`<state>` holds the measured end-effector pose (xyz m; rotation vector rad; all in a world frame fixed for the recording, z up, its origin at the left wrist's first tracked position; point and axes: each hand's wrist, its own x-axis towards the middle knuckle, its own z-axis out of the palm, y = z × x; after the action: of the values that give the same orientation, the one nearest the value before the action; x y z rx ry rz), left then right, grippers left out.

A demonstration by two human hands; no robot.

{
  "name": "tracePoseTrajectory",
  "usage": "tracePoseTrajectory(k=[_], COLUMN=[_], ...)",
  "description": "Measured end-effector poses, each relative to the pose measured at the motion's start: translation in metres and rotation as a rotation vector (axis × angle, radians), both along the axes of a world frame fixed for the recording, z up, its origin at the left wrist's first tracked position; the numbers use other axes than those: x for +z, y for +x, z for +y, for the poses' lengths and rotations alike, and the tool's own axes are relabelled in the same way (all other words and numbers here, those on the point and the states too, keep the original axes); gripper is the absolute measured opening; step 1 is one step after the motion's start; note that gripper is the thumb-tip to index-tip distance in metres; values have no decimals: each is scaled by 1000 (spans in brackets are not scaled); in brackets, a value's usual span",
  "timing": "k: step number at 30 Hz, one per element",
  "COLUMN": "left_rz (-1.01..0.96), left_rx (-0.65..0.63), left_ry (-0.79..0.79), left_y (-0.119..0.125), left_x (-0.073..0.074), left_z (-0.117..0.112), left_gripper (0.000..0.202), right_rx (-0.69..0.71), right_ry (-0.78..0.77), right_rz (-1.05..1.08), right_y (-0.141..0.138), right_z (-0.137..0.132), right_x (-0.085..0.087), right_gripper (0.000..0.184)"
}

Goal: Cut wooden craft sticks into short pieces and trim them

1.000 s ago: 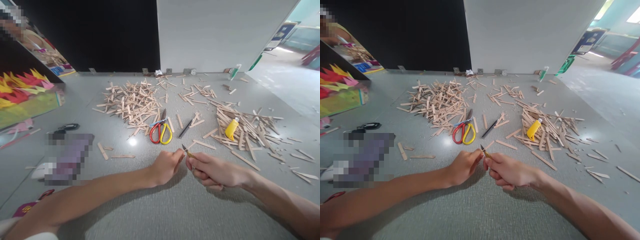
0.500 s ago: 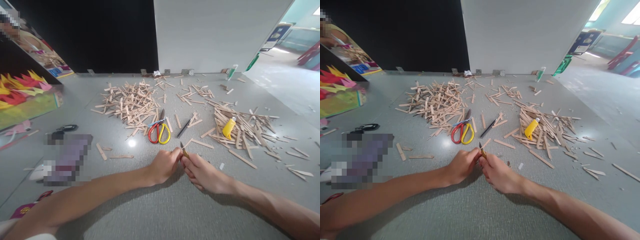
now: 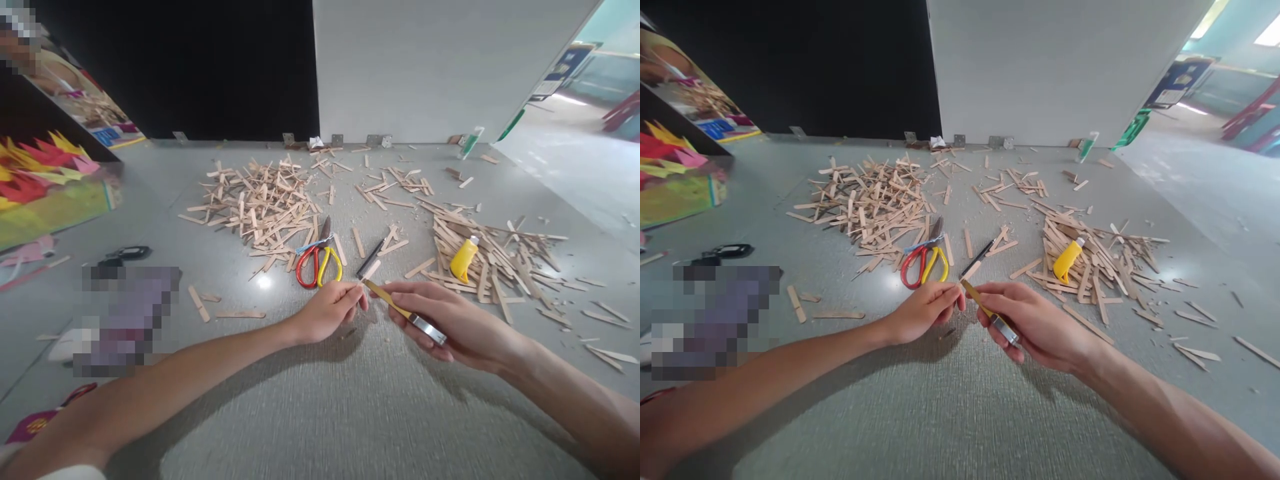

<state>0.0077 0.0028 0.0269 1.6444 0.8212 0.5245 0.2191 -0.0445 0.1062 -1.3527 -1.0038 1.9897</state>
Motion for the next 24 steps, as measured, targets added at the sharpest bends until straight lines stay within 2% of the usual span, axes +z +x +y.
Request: tracePoseTrajectory(k=[6, 10, 14, 20, 24], left_rz=[-21, -27, -25, -5, -2], left_rx=[12, 25, 32, 39, 17], left_ry=[-62, -61, -50, -27, -18], left_y=[-1, 0, 0, 1, 0], left_x=[2, 2, 2, 2, 1], left_z=[0, -1, -1, -1, 0], left_gripper=[48, 49, 46, 49, 55], right_rx=[33, 105, 89, 129, 146], right_ry=[15, 47, 77, 182, 208], right_rz=[6, 12, 4, -154, -263], right_y=[-2, -5, -11, -14, -7], right_z=[-1, -4, -9, -12, -5], right_x=[-2, -10, -18, -22, -18], right_gripper=[27, 32, 38, 32, 37])
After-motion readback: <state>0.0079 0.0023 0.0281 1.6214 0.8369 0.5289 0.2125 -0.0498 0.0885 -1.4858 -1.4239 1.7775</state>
